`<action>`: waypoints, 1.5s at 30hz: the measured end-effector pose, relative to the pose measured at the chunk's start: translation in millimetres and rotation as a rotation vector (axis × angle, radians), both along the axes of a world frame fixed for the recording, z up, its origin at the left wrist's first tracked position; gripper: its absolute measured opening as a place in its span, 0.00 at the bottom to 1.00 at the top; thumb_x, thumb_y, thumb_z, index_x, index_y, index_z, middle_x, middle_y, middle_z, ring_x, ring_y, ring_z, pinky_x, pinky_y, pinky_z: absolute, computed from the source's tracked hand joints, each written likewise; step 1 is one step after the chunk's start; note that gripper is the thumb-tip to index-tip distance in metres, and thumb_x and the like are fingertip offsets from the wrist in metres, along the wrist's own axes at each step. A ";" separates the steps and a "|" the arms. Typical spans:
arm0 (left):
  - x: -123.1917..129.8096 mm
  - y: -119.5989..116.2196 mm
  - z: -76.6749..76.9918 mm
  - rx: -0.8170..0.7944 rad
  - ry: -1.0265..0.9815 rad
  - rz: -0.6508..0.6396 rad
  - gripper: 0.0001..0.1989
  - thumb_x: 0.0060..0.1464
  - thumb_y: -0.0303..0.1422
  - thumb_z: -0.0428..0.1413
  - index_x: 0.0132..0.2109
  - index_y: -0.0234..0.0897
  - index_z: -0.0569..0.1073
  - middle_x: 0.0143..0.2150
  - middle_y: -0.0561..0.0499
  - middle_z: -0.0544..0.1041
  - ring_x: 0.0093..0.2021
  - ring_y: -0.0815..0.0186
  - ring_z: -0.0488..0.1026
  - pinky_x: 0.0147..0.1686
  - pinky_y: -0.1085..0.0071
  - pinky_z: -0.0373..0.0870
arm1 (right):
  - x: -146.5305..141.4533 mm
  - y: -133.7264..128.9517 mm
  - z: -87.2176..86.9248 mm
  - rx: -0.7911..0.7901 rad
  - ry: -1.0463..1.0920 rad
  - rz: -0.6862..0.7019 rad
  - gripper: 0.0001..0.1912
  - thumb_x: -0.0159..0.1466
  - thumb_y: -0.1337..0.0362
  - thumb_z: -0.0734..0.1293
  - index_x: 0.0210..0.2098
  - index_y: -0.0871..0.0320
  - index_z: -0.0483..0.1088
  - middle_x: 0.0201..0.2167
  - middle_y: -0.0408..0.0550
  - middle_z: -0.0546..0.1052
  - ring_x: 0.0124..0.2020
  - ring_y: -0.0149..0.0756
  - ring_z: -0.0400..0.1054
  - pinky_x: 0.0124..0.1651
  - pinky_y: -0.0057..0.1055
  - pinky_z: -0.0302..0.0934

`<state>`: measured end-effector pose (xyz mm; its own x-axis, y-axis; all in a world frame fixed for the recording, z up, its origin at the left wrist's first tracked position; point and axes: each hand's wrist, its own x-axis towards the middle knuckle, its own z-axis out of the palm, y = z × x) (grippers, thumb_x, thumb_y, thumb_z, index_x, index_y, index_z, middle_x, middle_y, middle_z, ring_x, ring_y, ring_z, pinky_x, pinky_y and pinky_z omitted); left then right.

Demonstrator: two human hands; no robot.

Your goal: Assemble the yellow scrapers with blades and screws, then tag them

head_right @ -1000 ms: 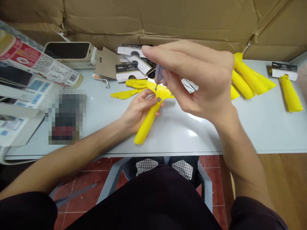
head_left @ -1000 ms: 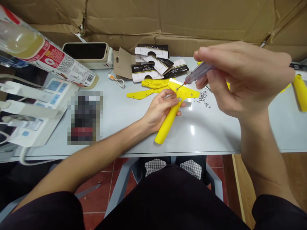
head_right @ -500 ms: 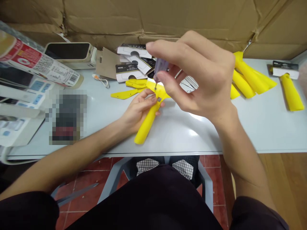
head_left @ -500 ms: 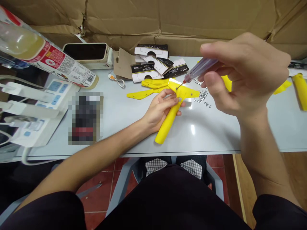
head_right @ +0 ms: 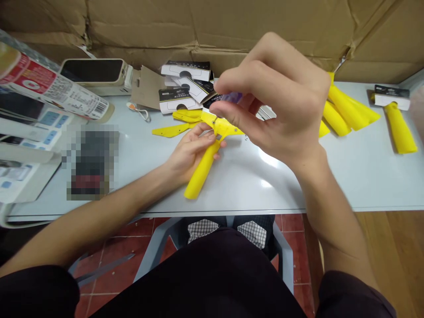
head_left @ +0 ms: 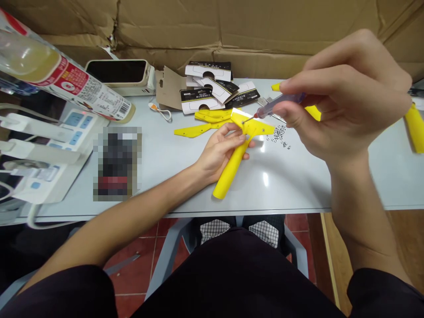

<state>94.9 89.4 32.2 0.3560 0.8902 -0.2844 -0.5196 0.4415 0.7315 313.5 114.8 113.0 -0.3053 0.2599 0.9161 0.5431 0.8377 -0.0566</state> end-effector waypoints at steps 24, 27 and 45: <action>0.9 0.5 0.3 -0.004 0.001 0.007 0.20 0.50 0.25 0.73 0.45 0.38 0.72 0.44 0.50 0.82 0.36 0.65 0.84 0.25 0.75 0.79 | -2.5 -8.7 -4.8 -0.179 -0.048 0.180 0.27 0.73 0.71 0.68 0.66 0.37 0.77 0.45 0.35 0.87 0.37 0.38 0.85 0.39 0.37 0.80; 1.0 0.2 0.7 -0.006 0.011 0.002 0.21 0.49 0.25 0.73 0.45 0.39 0.72 0.44 0.50 0.81 0.36 0.65 0.83 0.25 0.75 0.79 | -3.5 -11.2 -3.8 -0.269 0.026 0.136 0.24 0.72 0.67 0.72 0.61 0.34 0.78 0.47 0.36 0.87 0.36 0.43 0.84 0.36 0.42 0.80; 1.5 -0.3 1.5 -0.002 0.004 -0.001 0.22 0.48 0.25 0.74 0.44 0.39 0.71 0.41 0.53 0.80 0.36 0.65 0.83 0.26 0.75 0.79 | -15.3 6.0 -13.8 0.115 0.134 0.060 0.06 0.69 0.51 0.76 0.43 0.40 0.80 0.30 0.39 0.82 0.27 0.42 0.74 0.26 0.41 0.71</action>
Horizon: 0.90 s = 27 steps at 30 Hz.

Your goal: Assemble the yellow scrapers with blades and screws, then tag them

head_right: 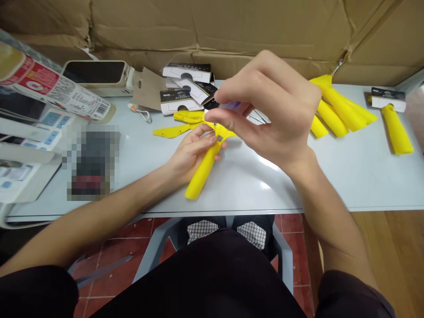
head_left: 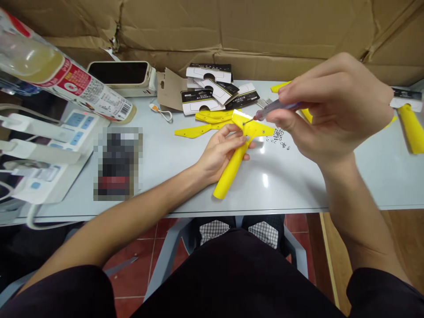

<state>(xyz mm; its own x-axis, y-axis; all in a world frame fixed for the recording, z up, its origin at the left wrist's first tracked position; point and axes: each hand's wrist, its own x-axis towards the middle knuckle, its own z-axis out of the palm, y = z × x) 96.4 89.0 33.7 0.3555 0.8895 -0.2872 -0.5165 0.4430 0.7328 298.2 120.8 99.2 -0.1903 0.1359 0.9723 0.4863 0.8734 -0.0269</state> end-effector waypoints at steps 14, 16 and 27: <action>-1.0 1.2 -3.7 -0.001 0.012 0.005 0.21 0.49 0.26 0.74 0.46 0.39 0.72 0.43 0.51 0.81 0.37 0.65 0.83 0.26 0.76 0.78 | 10.7 2.5 3.9 -0.133 -0.076 0.204 0.28 0.68 0.71 0.72 0.63 0.40 0.81 0.54 0.37 0.88 0.48 0.42 0.86 0.42 0.38 0.83; -0.7 1.4 -3.4 0.004 0.012 0.001 0.21 0.49 0.26 0.74 0.46 0.39 0.73 0.44 0.51 0.81 0.36 0.65 0.84 0.25 0.76 0.78 | 9.6 -0.7 5.1 -0.146 -0.076 0.172 0.27 0.67 0.71 0.74 0.61 0.37 0.81 0.52 0.36 0.88 0.48 0.46 0.86 0.44 0.42 0.83; -1.0 0.7 -1.5 0.004 0.020 -0.009 0.21 0.49 0.26 0.74 0.45 0.39 0.72 0.43 0.51 0.81 0.37 0.65 0.84 0.25 0.76 0.78 | 9.5 -5.9 -0.6 -0.268 0.006 0.018 0.05 0.68 0.51 0.77 0.43 0.36 0.81 0.34 0.44 0.79 0.38 0.50 0.76 0.38 0.48 0.77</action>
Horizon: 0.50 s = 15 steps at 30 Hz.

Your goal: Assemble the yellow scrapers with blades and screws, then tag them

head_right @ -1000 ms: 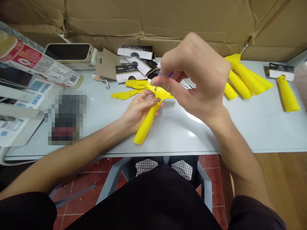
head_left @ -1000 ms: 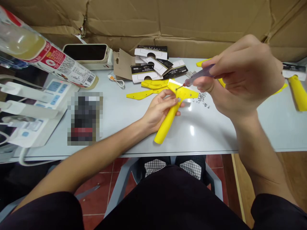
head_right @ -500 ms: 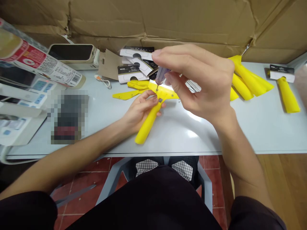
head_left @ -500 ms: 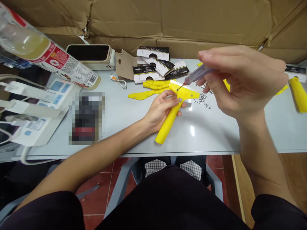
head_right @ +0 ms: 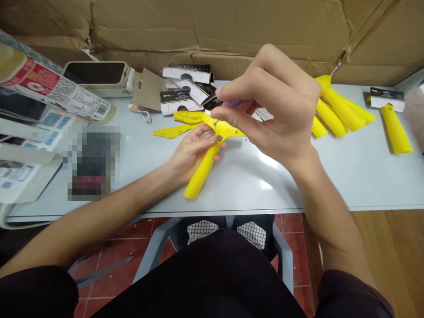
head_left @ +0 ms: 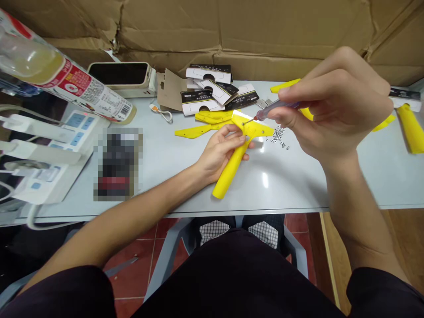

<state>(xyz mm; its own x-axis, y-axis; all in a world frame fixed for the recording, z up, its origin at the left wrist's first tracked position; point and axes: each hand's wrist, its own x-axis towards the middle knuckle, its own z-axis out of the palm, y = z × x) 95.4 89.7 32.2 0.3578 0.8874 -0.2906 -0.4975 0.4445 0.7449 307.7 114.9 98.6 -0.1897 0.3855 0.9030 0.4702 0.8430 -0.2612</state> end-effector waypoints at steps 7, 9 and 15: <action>0.9 0.0 0.0 0.001 -0.003 0.009 0.20 0.50 0.26 0.73 0.45 0.39 0.72 0.43 0.51 0.81 0.36 0.64 0.84 0.26 0.74 0.79 | 2.5 -1.4 5.3 0.062 -0.100 0.078 0.24 0.70 0.56 0.74 0.64 0.28 0.77 0.48 0.38 0.85 0.37 0.44 0.78 0.35 0.42 0.78; 0.7 -0.1 -0.1 0.006 -0.002 0.006 0.20 0.50 0.26 0.73 0.45 0.38 0.72 0.43 0.51 0.81 0.36 0.64 0.84 0.26 0.75 0.79 | 2.0 -3.2 8.6 0.064 -0.117 0.099 0.30 0.69 0.61 0.74 0.66 0.24 0.75 0.46 0.35 0.86 0.37 0.44 0.80 0.34 0.42 0.78; -0.2 0.0 -0.3 0.004 0.004 -0.002 0.20 0.49 0.26 0.72 0.45 0.39 0.72 0.43 0.51 0.81 0.37 0.64 0.84 0.26 0.75 0.79 | -4.7 -1.4 6.9 0.046 0.013 0.100 0.12 0.70 0.61 0.73 0.51 0.41 0.82 0.36 0.42 0.83 0.28 0.38 0.73 0.25 0.37 0.68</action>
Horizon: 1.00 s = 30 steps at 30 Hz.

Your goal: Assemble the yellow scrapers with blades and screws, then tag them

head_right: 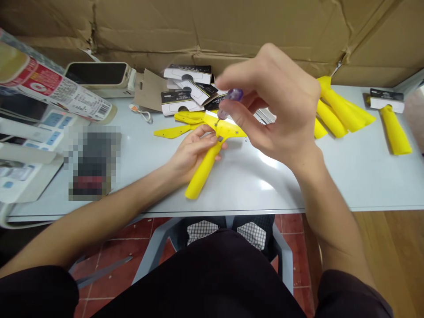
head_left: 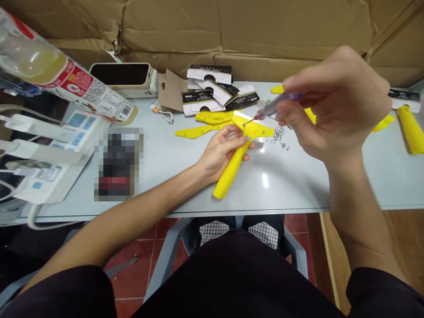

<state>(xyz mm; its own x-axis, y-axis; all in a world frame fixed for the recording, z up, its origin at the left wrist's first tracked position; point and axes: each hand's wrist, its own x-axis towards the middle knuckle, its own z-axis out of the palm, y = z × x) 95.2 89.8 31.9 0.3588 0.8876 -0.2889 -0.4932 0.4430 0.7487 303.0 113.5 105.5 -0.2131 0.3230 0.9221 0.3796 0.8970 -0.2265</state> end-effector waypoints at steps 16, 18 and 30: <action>0.5 1.1 0.3 0.007 0.004 0.007 0.20 0.50 0.25 0.72 0.45 0.38 0.72 0.43 0.51 0.81 0.36 0.65 0.84 0.25 0.75 0.79 | 10.2 -28.9 14.3 -0.266 -0.169 -0.106 0.13 0.75 0.62 0.70 0.55 0.40 0.80 0.47 0.43 0.87 0.46 0.43 0.82 0.45 0.41 0.80; 0.3 1.0 -0.6 0.019 -0.003 0.002 0.20 0.49 0.25 0.73 0.44 0.38 0.72 0.42 0.51 0.81 0.36 0.64 0.84 0.25 0.75 0.80 | 10.3 -28.1 14.9 -0.258 -0.187 -0.156 0.11 0.76 0.58 0.70 0.55 0.41 0.82 0.45 0.45 0.85 0.40 0.42 0.80 0.42 0.42 0.78; 1.4 0.1 -2.6 0.052 0.038 -0.016 0.22 0.48 0.28 0.74 0.45 0.38 0.71 0.42 0.51 0.82 0.36 0.64 0.84 0.25 0.74 0.81 | 2.5 -37.0 37.2 -0.490 -0.386 -0.412 0.18 0.77 0.46 0.65 0.47 0.48 0.81 0.40 0.53 0.86 0.40 0.51 0.82 0.44 0.48 0.76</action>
